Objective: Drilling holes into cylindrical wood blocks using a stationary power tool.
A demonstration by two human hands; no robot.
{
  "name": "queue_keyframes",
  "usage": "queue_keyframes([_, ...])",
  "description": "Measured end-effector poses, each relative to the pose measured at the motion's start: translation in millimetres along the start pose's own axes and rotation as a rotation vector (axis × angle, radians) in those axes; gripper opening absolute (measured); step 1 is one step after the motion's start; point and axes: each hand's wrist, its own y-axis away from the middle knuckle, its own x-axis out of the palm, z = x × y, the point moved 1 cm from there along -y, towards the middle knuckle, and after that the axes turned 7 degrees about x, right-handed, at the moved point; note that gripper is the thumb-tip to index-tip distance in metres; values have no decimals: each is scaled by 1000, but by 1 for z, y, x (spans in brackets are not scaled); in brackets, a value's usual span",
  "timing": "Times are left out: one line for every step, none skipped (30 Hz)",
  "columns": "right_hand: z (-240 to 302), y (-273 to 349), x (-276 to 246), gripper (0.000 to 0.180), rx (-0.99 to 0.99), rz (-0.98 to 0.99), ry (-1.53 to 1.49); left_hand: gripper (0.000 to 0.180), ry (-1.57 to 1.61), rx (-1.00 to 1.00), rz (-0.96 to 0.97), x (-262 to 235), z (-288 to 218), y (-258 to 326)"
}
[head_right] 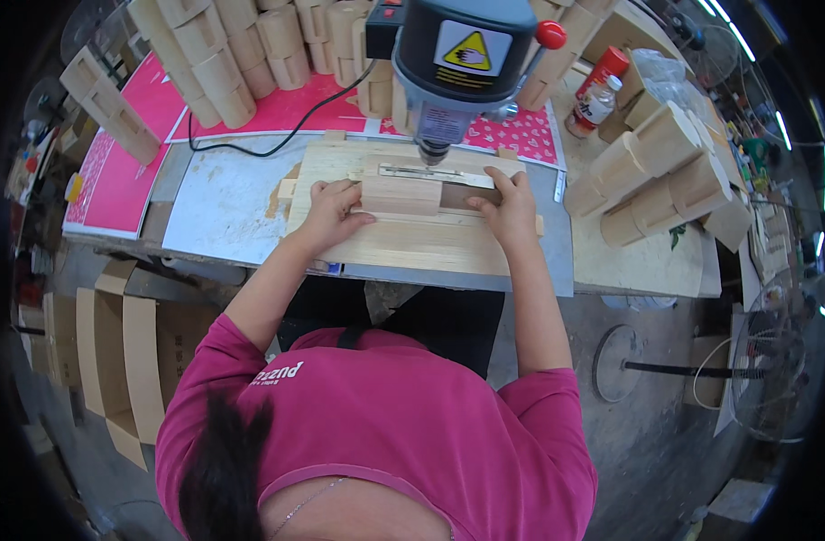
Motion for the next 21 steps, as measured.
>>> queue_keyframes([-2, -1, -2, 49, -49, 17, -16, 48, -23, 19, 14, 1, 0, -1])
queue_keyframes([0, -2, -2, 45, -99, 36, -36, 48, -19, 29, 21, 1, 2, 1])
queue_keyframes([2, -3, -9, 45, -88, 27, -36, 49, -21, 23, 34, 1, 4, 3])
queue_keyframes([5, -5, -21, 44, -46, 113, -58, 50, -24, 16, 47, 1, 6, 3])
queue_keyframes([11, -8, -35, 43, -9, 205, -80, 50, -22, 20, 51, 2, 6, 2])
queue_keyframes([15, -16, -53, 40, -71, 93, -34, 50, -14, 35, 32, 1, 4, 1])
queue_keyframes([21, -27, -71, 38, -133, -19, 11, 51, -8, 49, 15, 0, 3, 1])
queue_keyframes([28, -42, -87, 34, -144, -129, -150, 51, -6, 53, 19, 0, 3, 1])
queue_keyframes([37, -58, -102, 30, -158, -239, -311, 51, -13, 52, 21, 0, 3, 1])
queue_keyframes([57, -71, -119, 28, -203, -316, -383, 50, -18, 52, 23, 1, 3, 0])
queue_keyframes([72, -82, -128, 26, -252, -392, -458, 50, -20, 55, 23, 1, 2, -1])
queue_keyframes([75, -97, -129, 26, -249, -398, -458, 50, -24, 52, 24, 1, 1, -1])
queue_keyframes([77, -114, -128, 26, -282, -267, -461, 50, -29, 49, 25, 1, 0, -1])
queue_keyframes([84, -120, -126, 26, -317, -132, -463, 50, -30, 50, 24, 1, 0, 0])
queue_keyframes([88, -118, -121, 26, -318, -133, -463, 49, -32, 51, 14, 2, 0, 0])
queue_keyframes([94, -111, -115, 25, -453, -303, -274, 49, -34, 52, 5, 2, 1, 1])
queue_keyframes([102, -102, -110, 24, -588, -466, -81, 49, -35, 48, 0, 2, 0, 1])
queue_keyframes([106, -93, -111, 24, -593, -462, -82, 48, -34, 35, 11, 2, 0, 2])
queue_keyframes([110, -81, -114, 21, -543, -494, -106, 47, -33, 23, 23, 2, 0, 1])
queue_keyframes([112, -67, -116, 21, -488, -525, -130, 47, -34, 18, 23, 1, 1, 2])
queue_keyframes([112, -53, -114, 21, -488, -520, -132, 45, -23, 17, 24, 1, 2, 3])
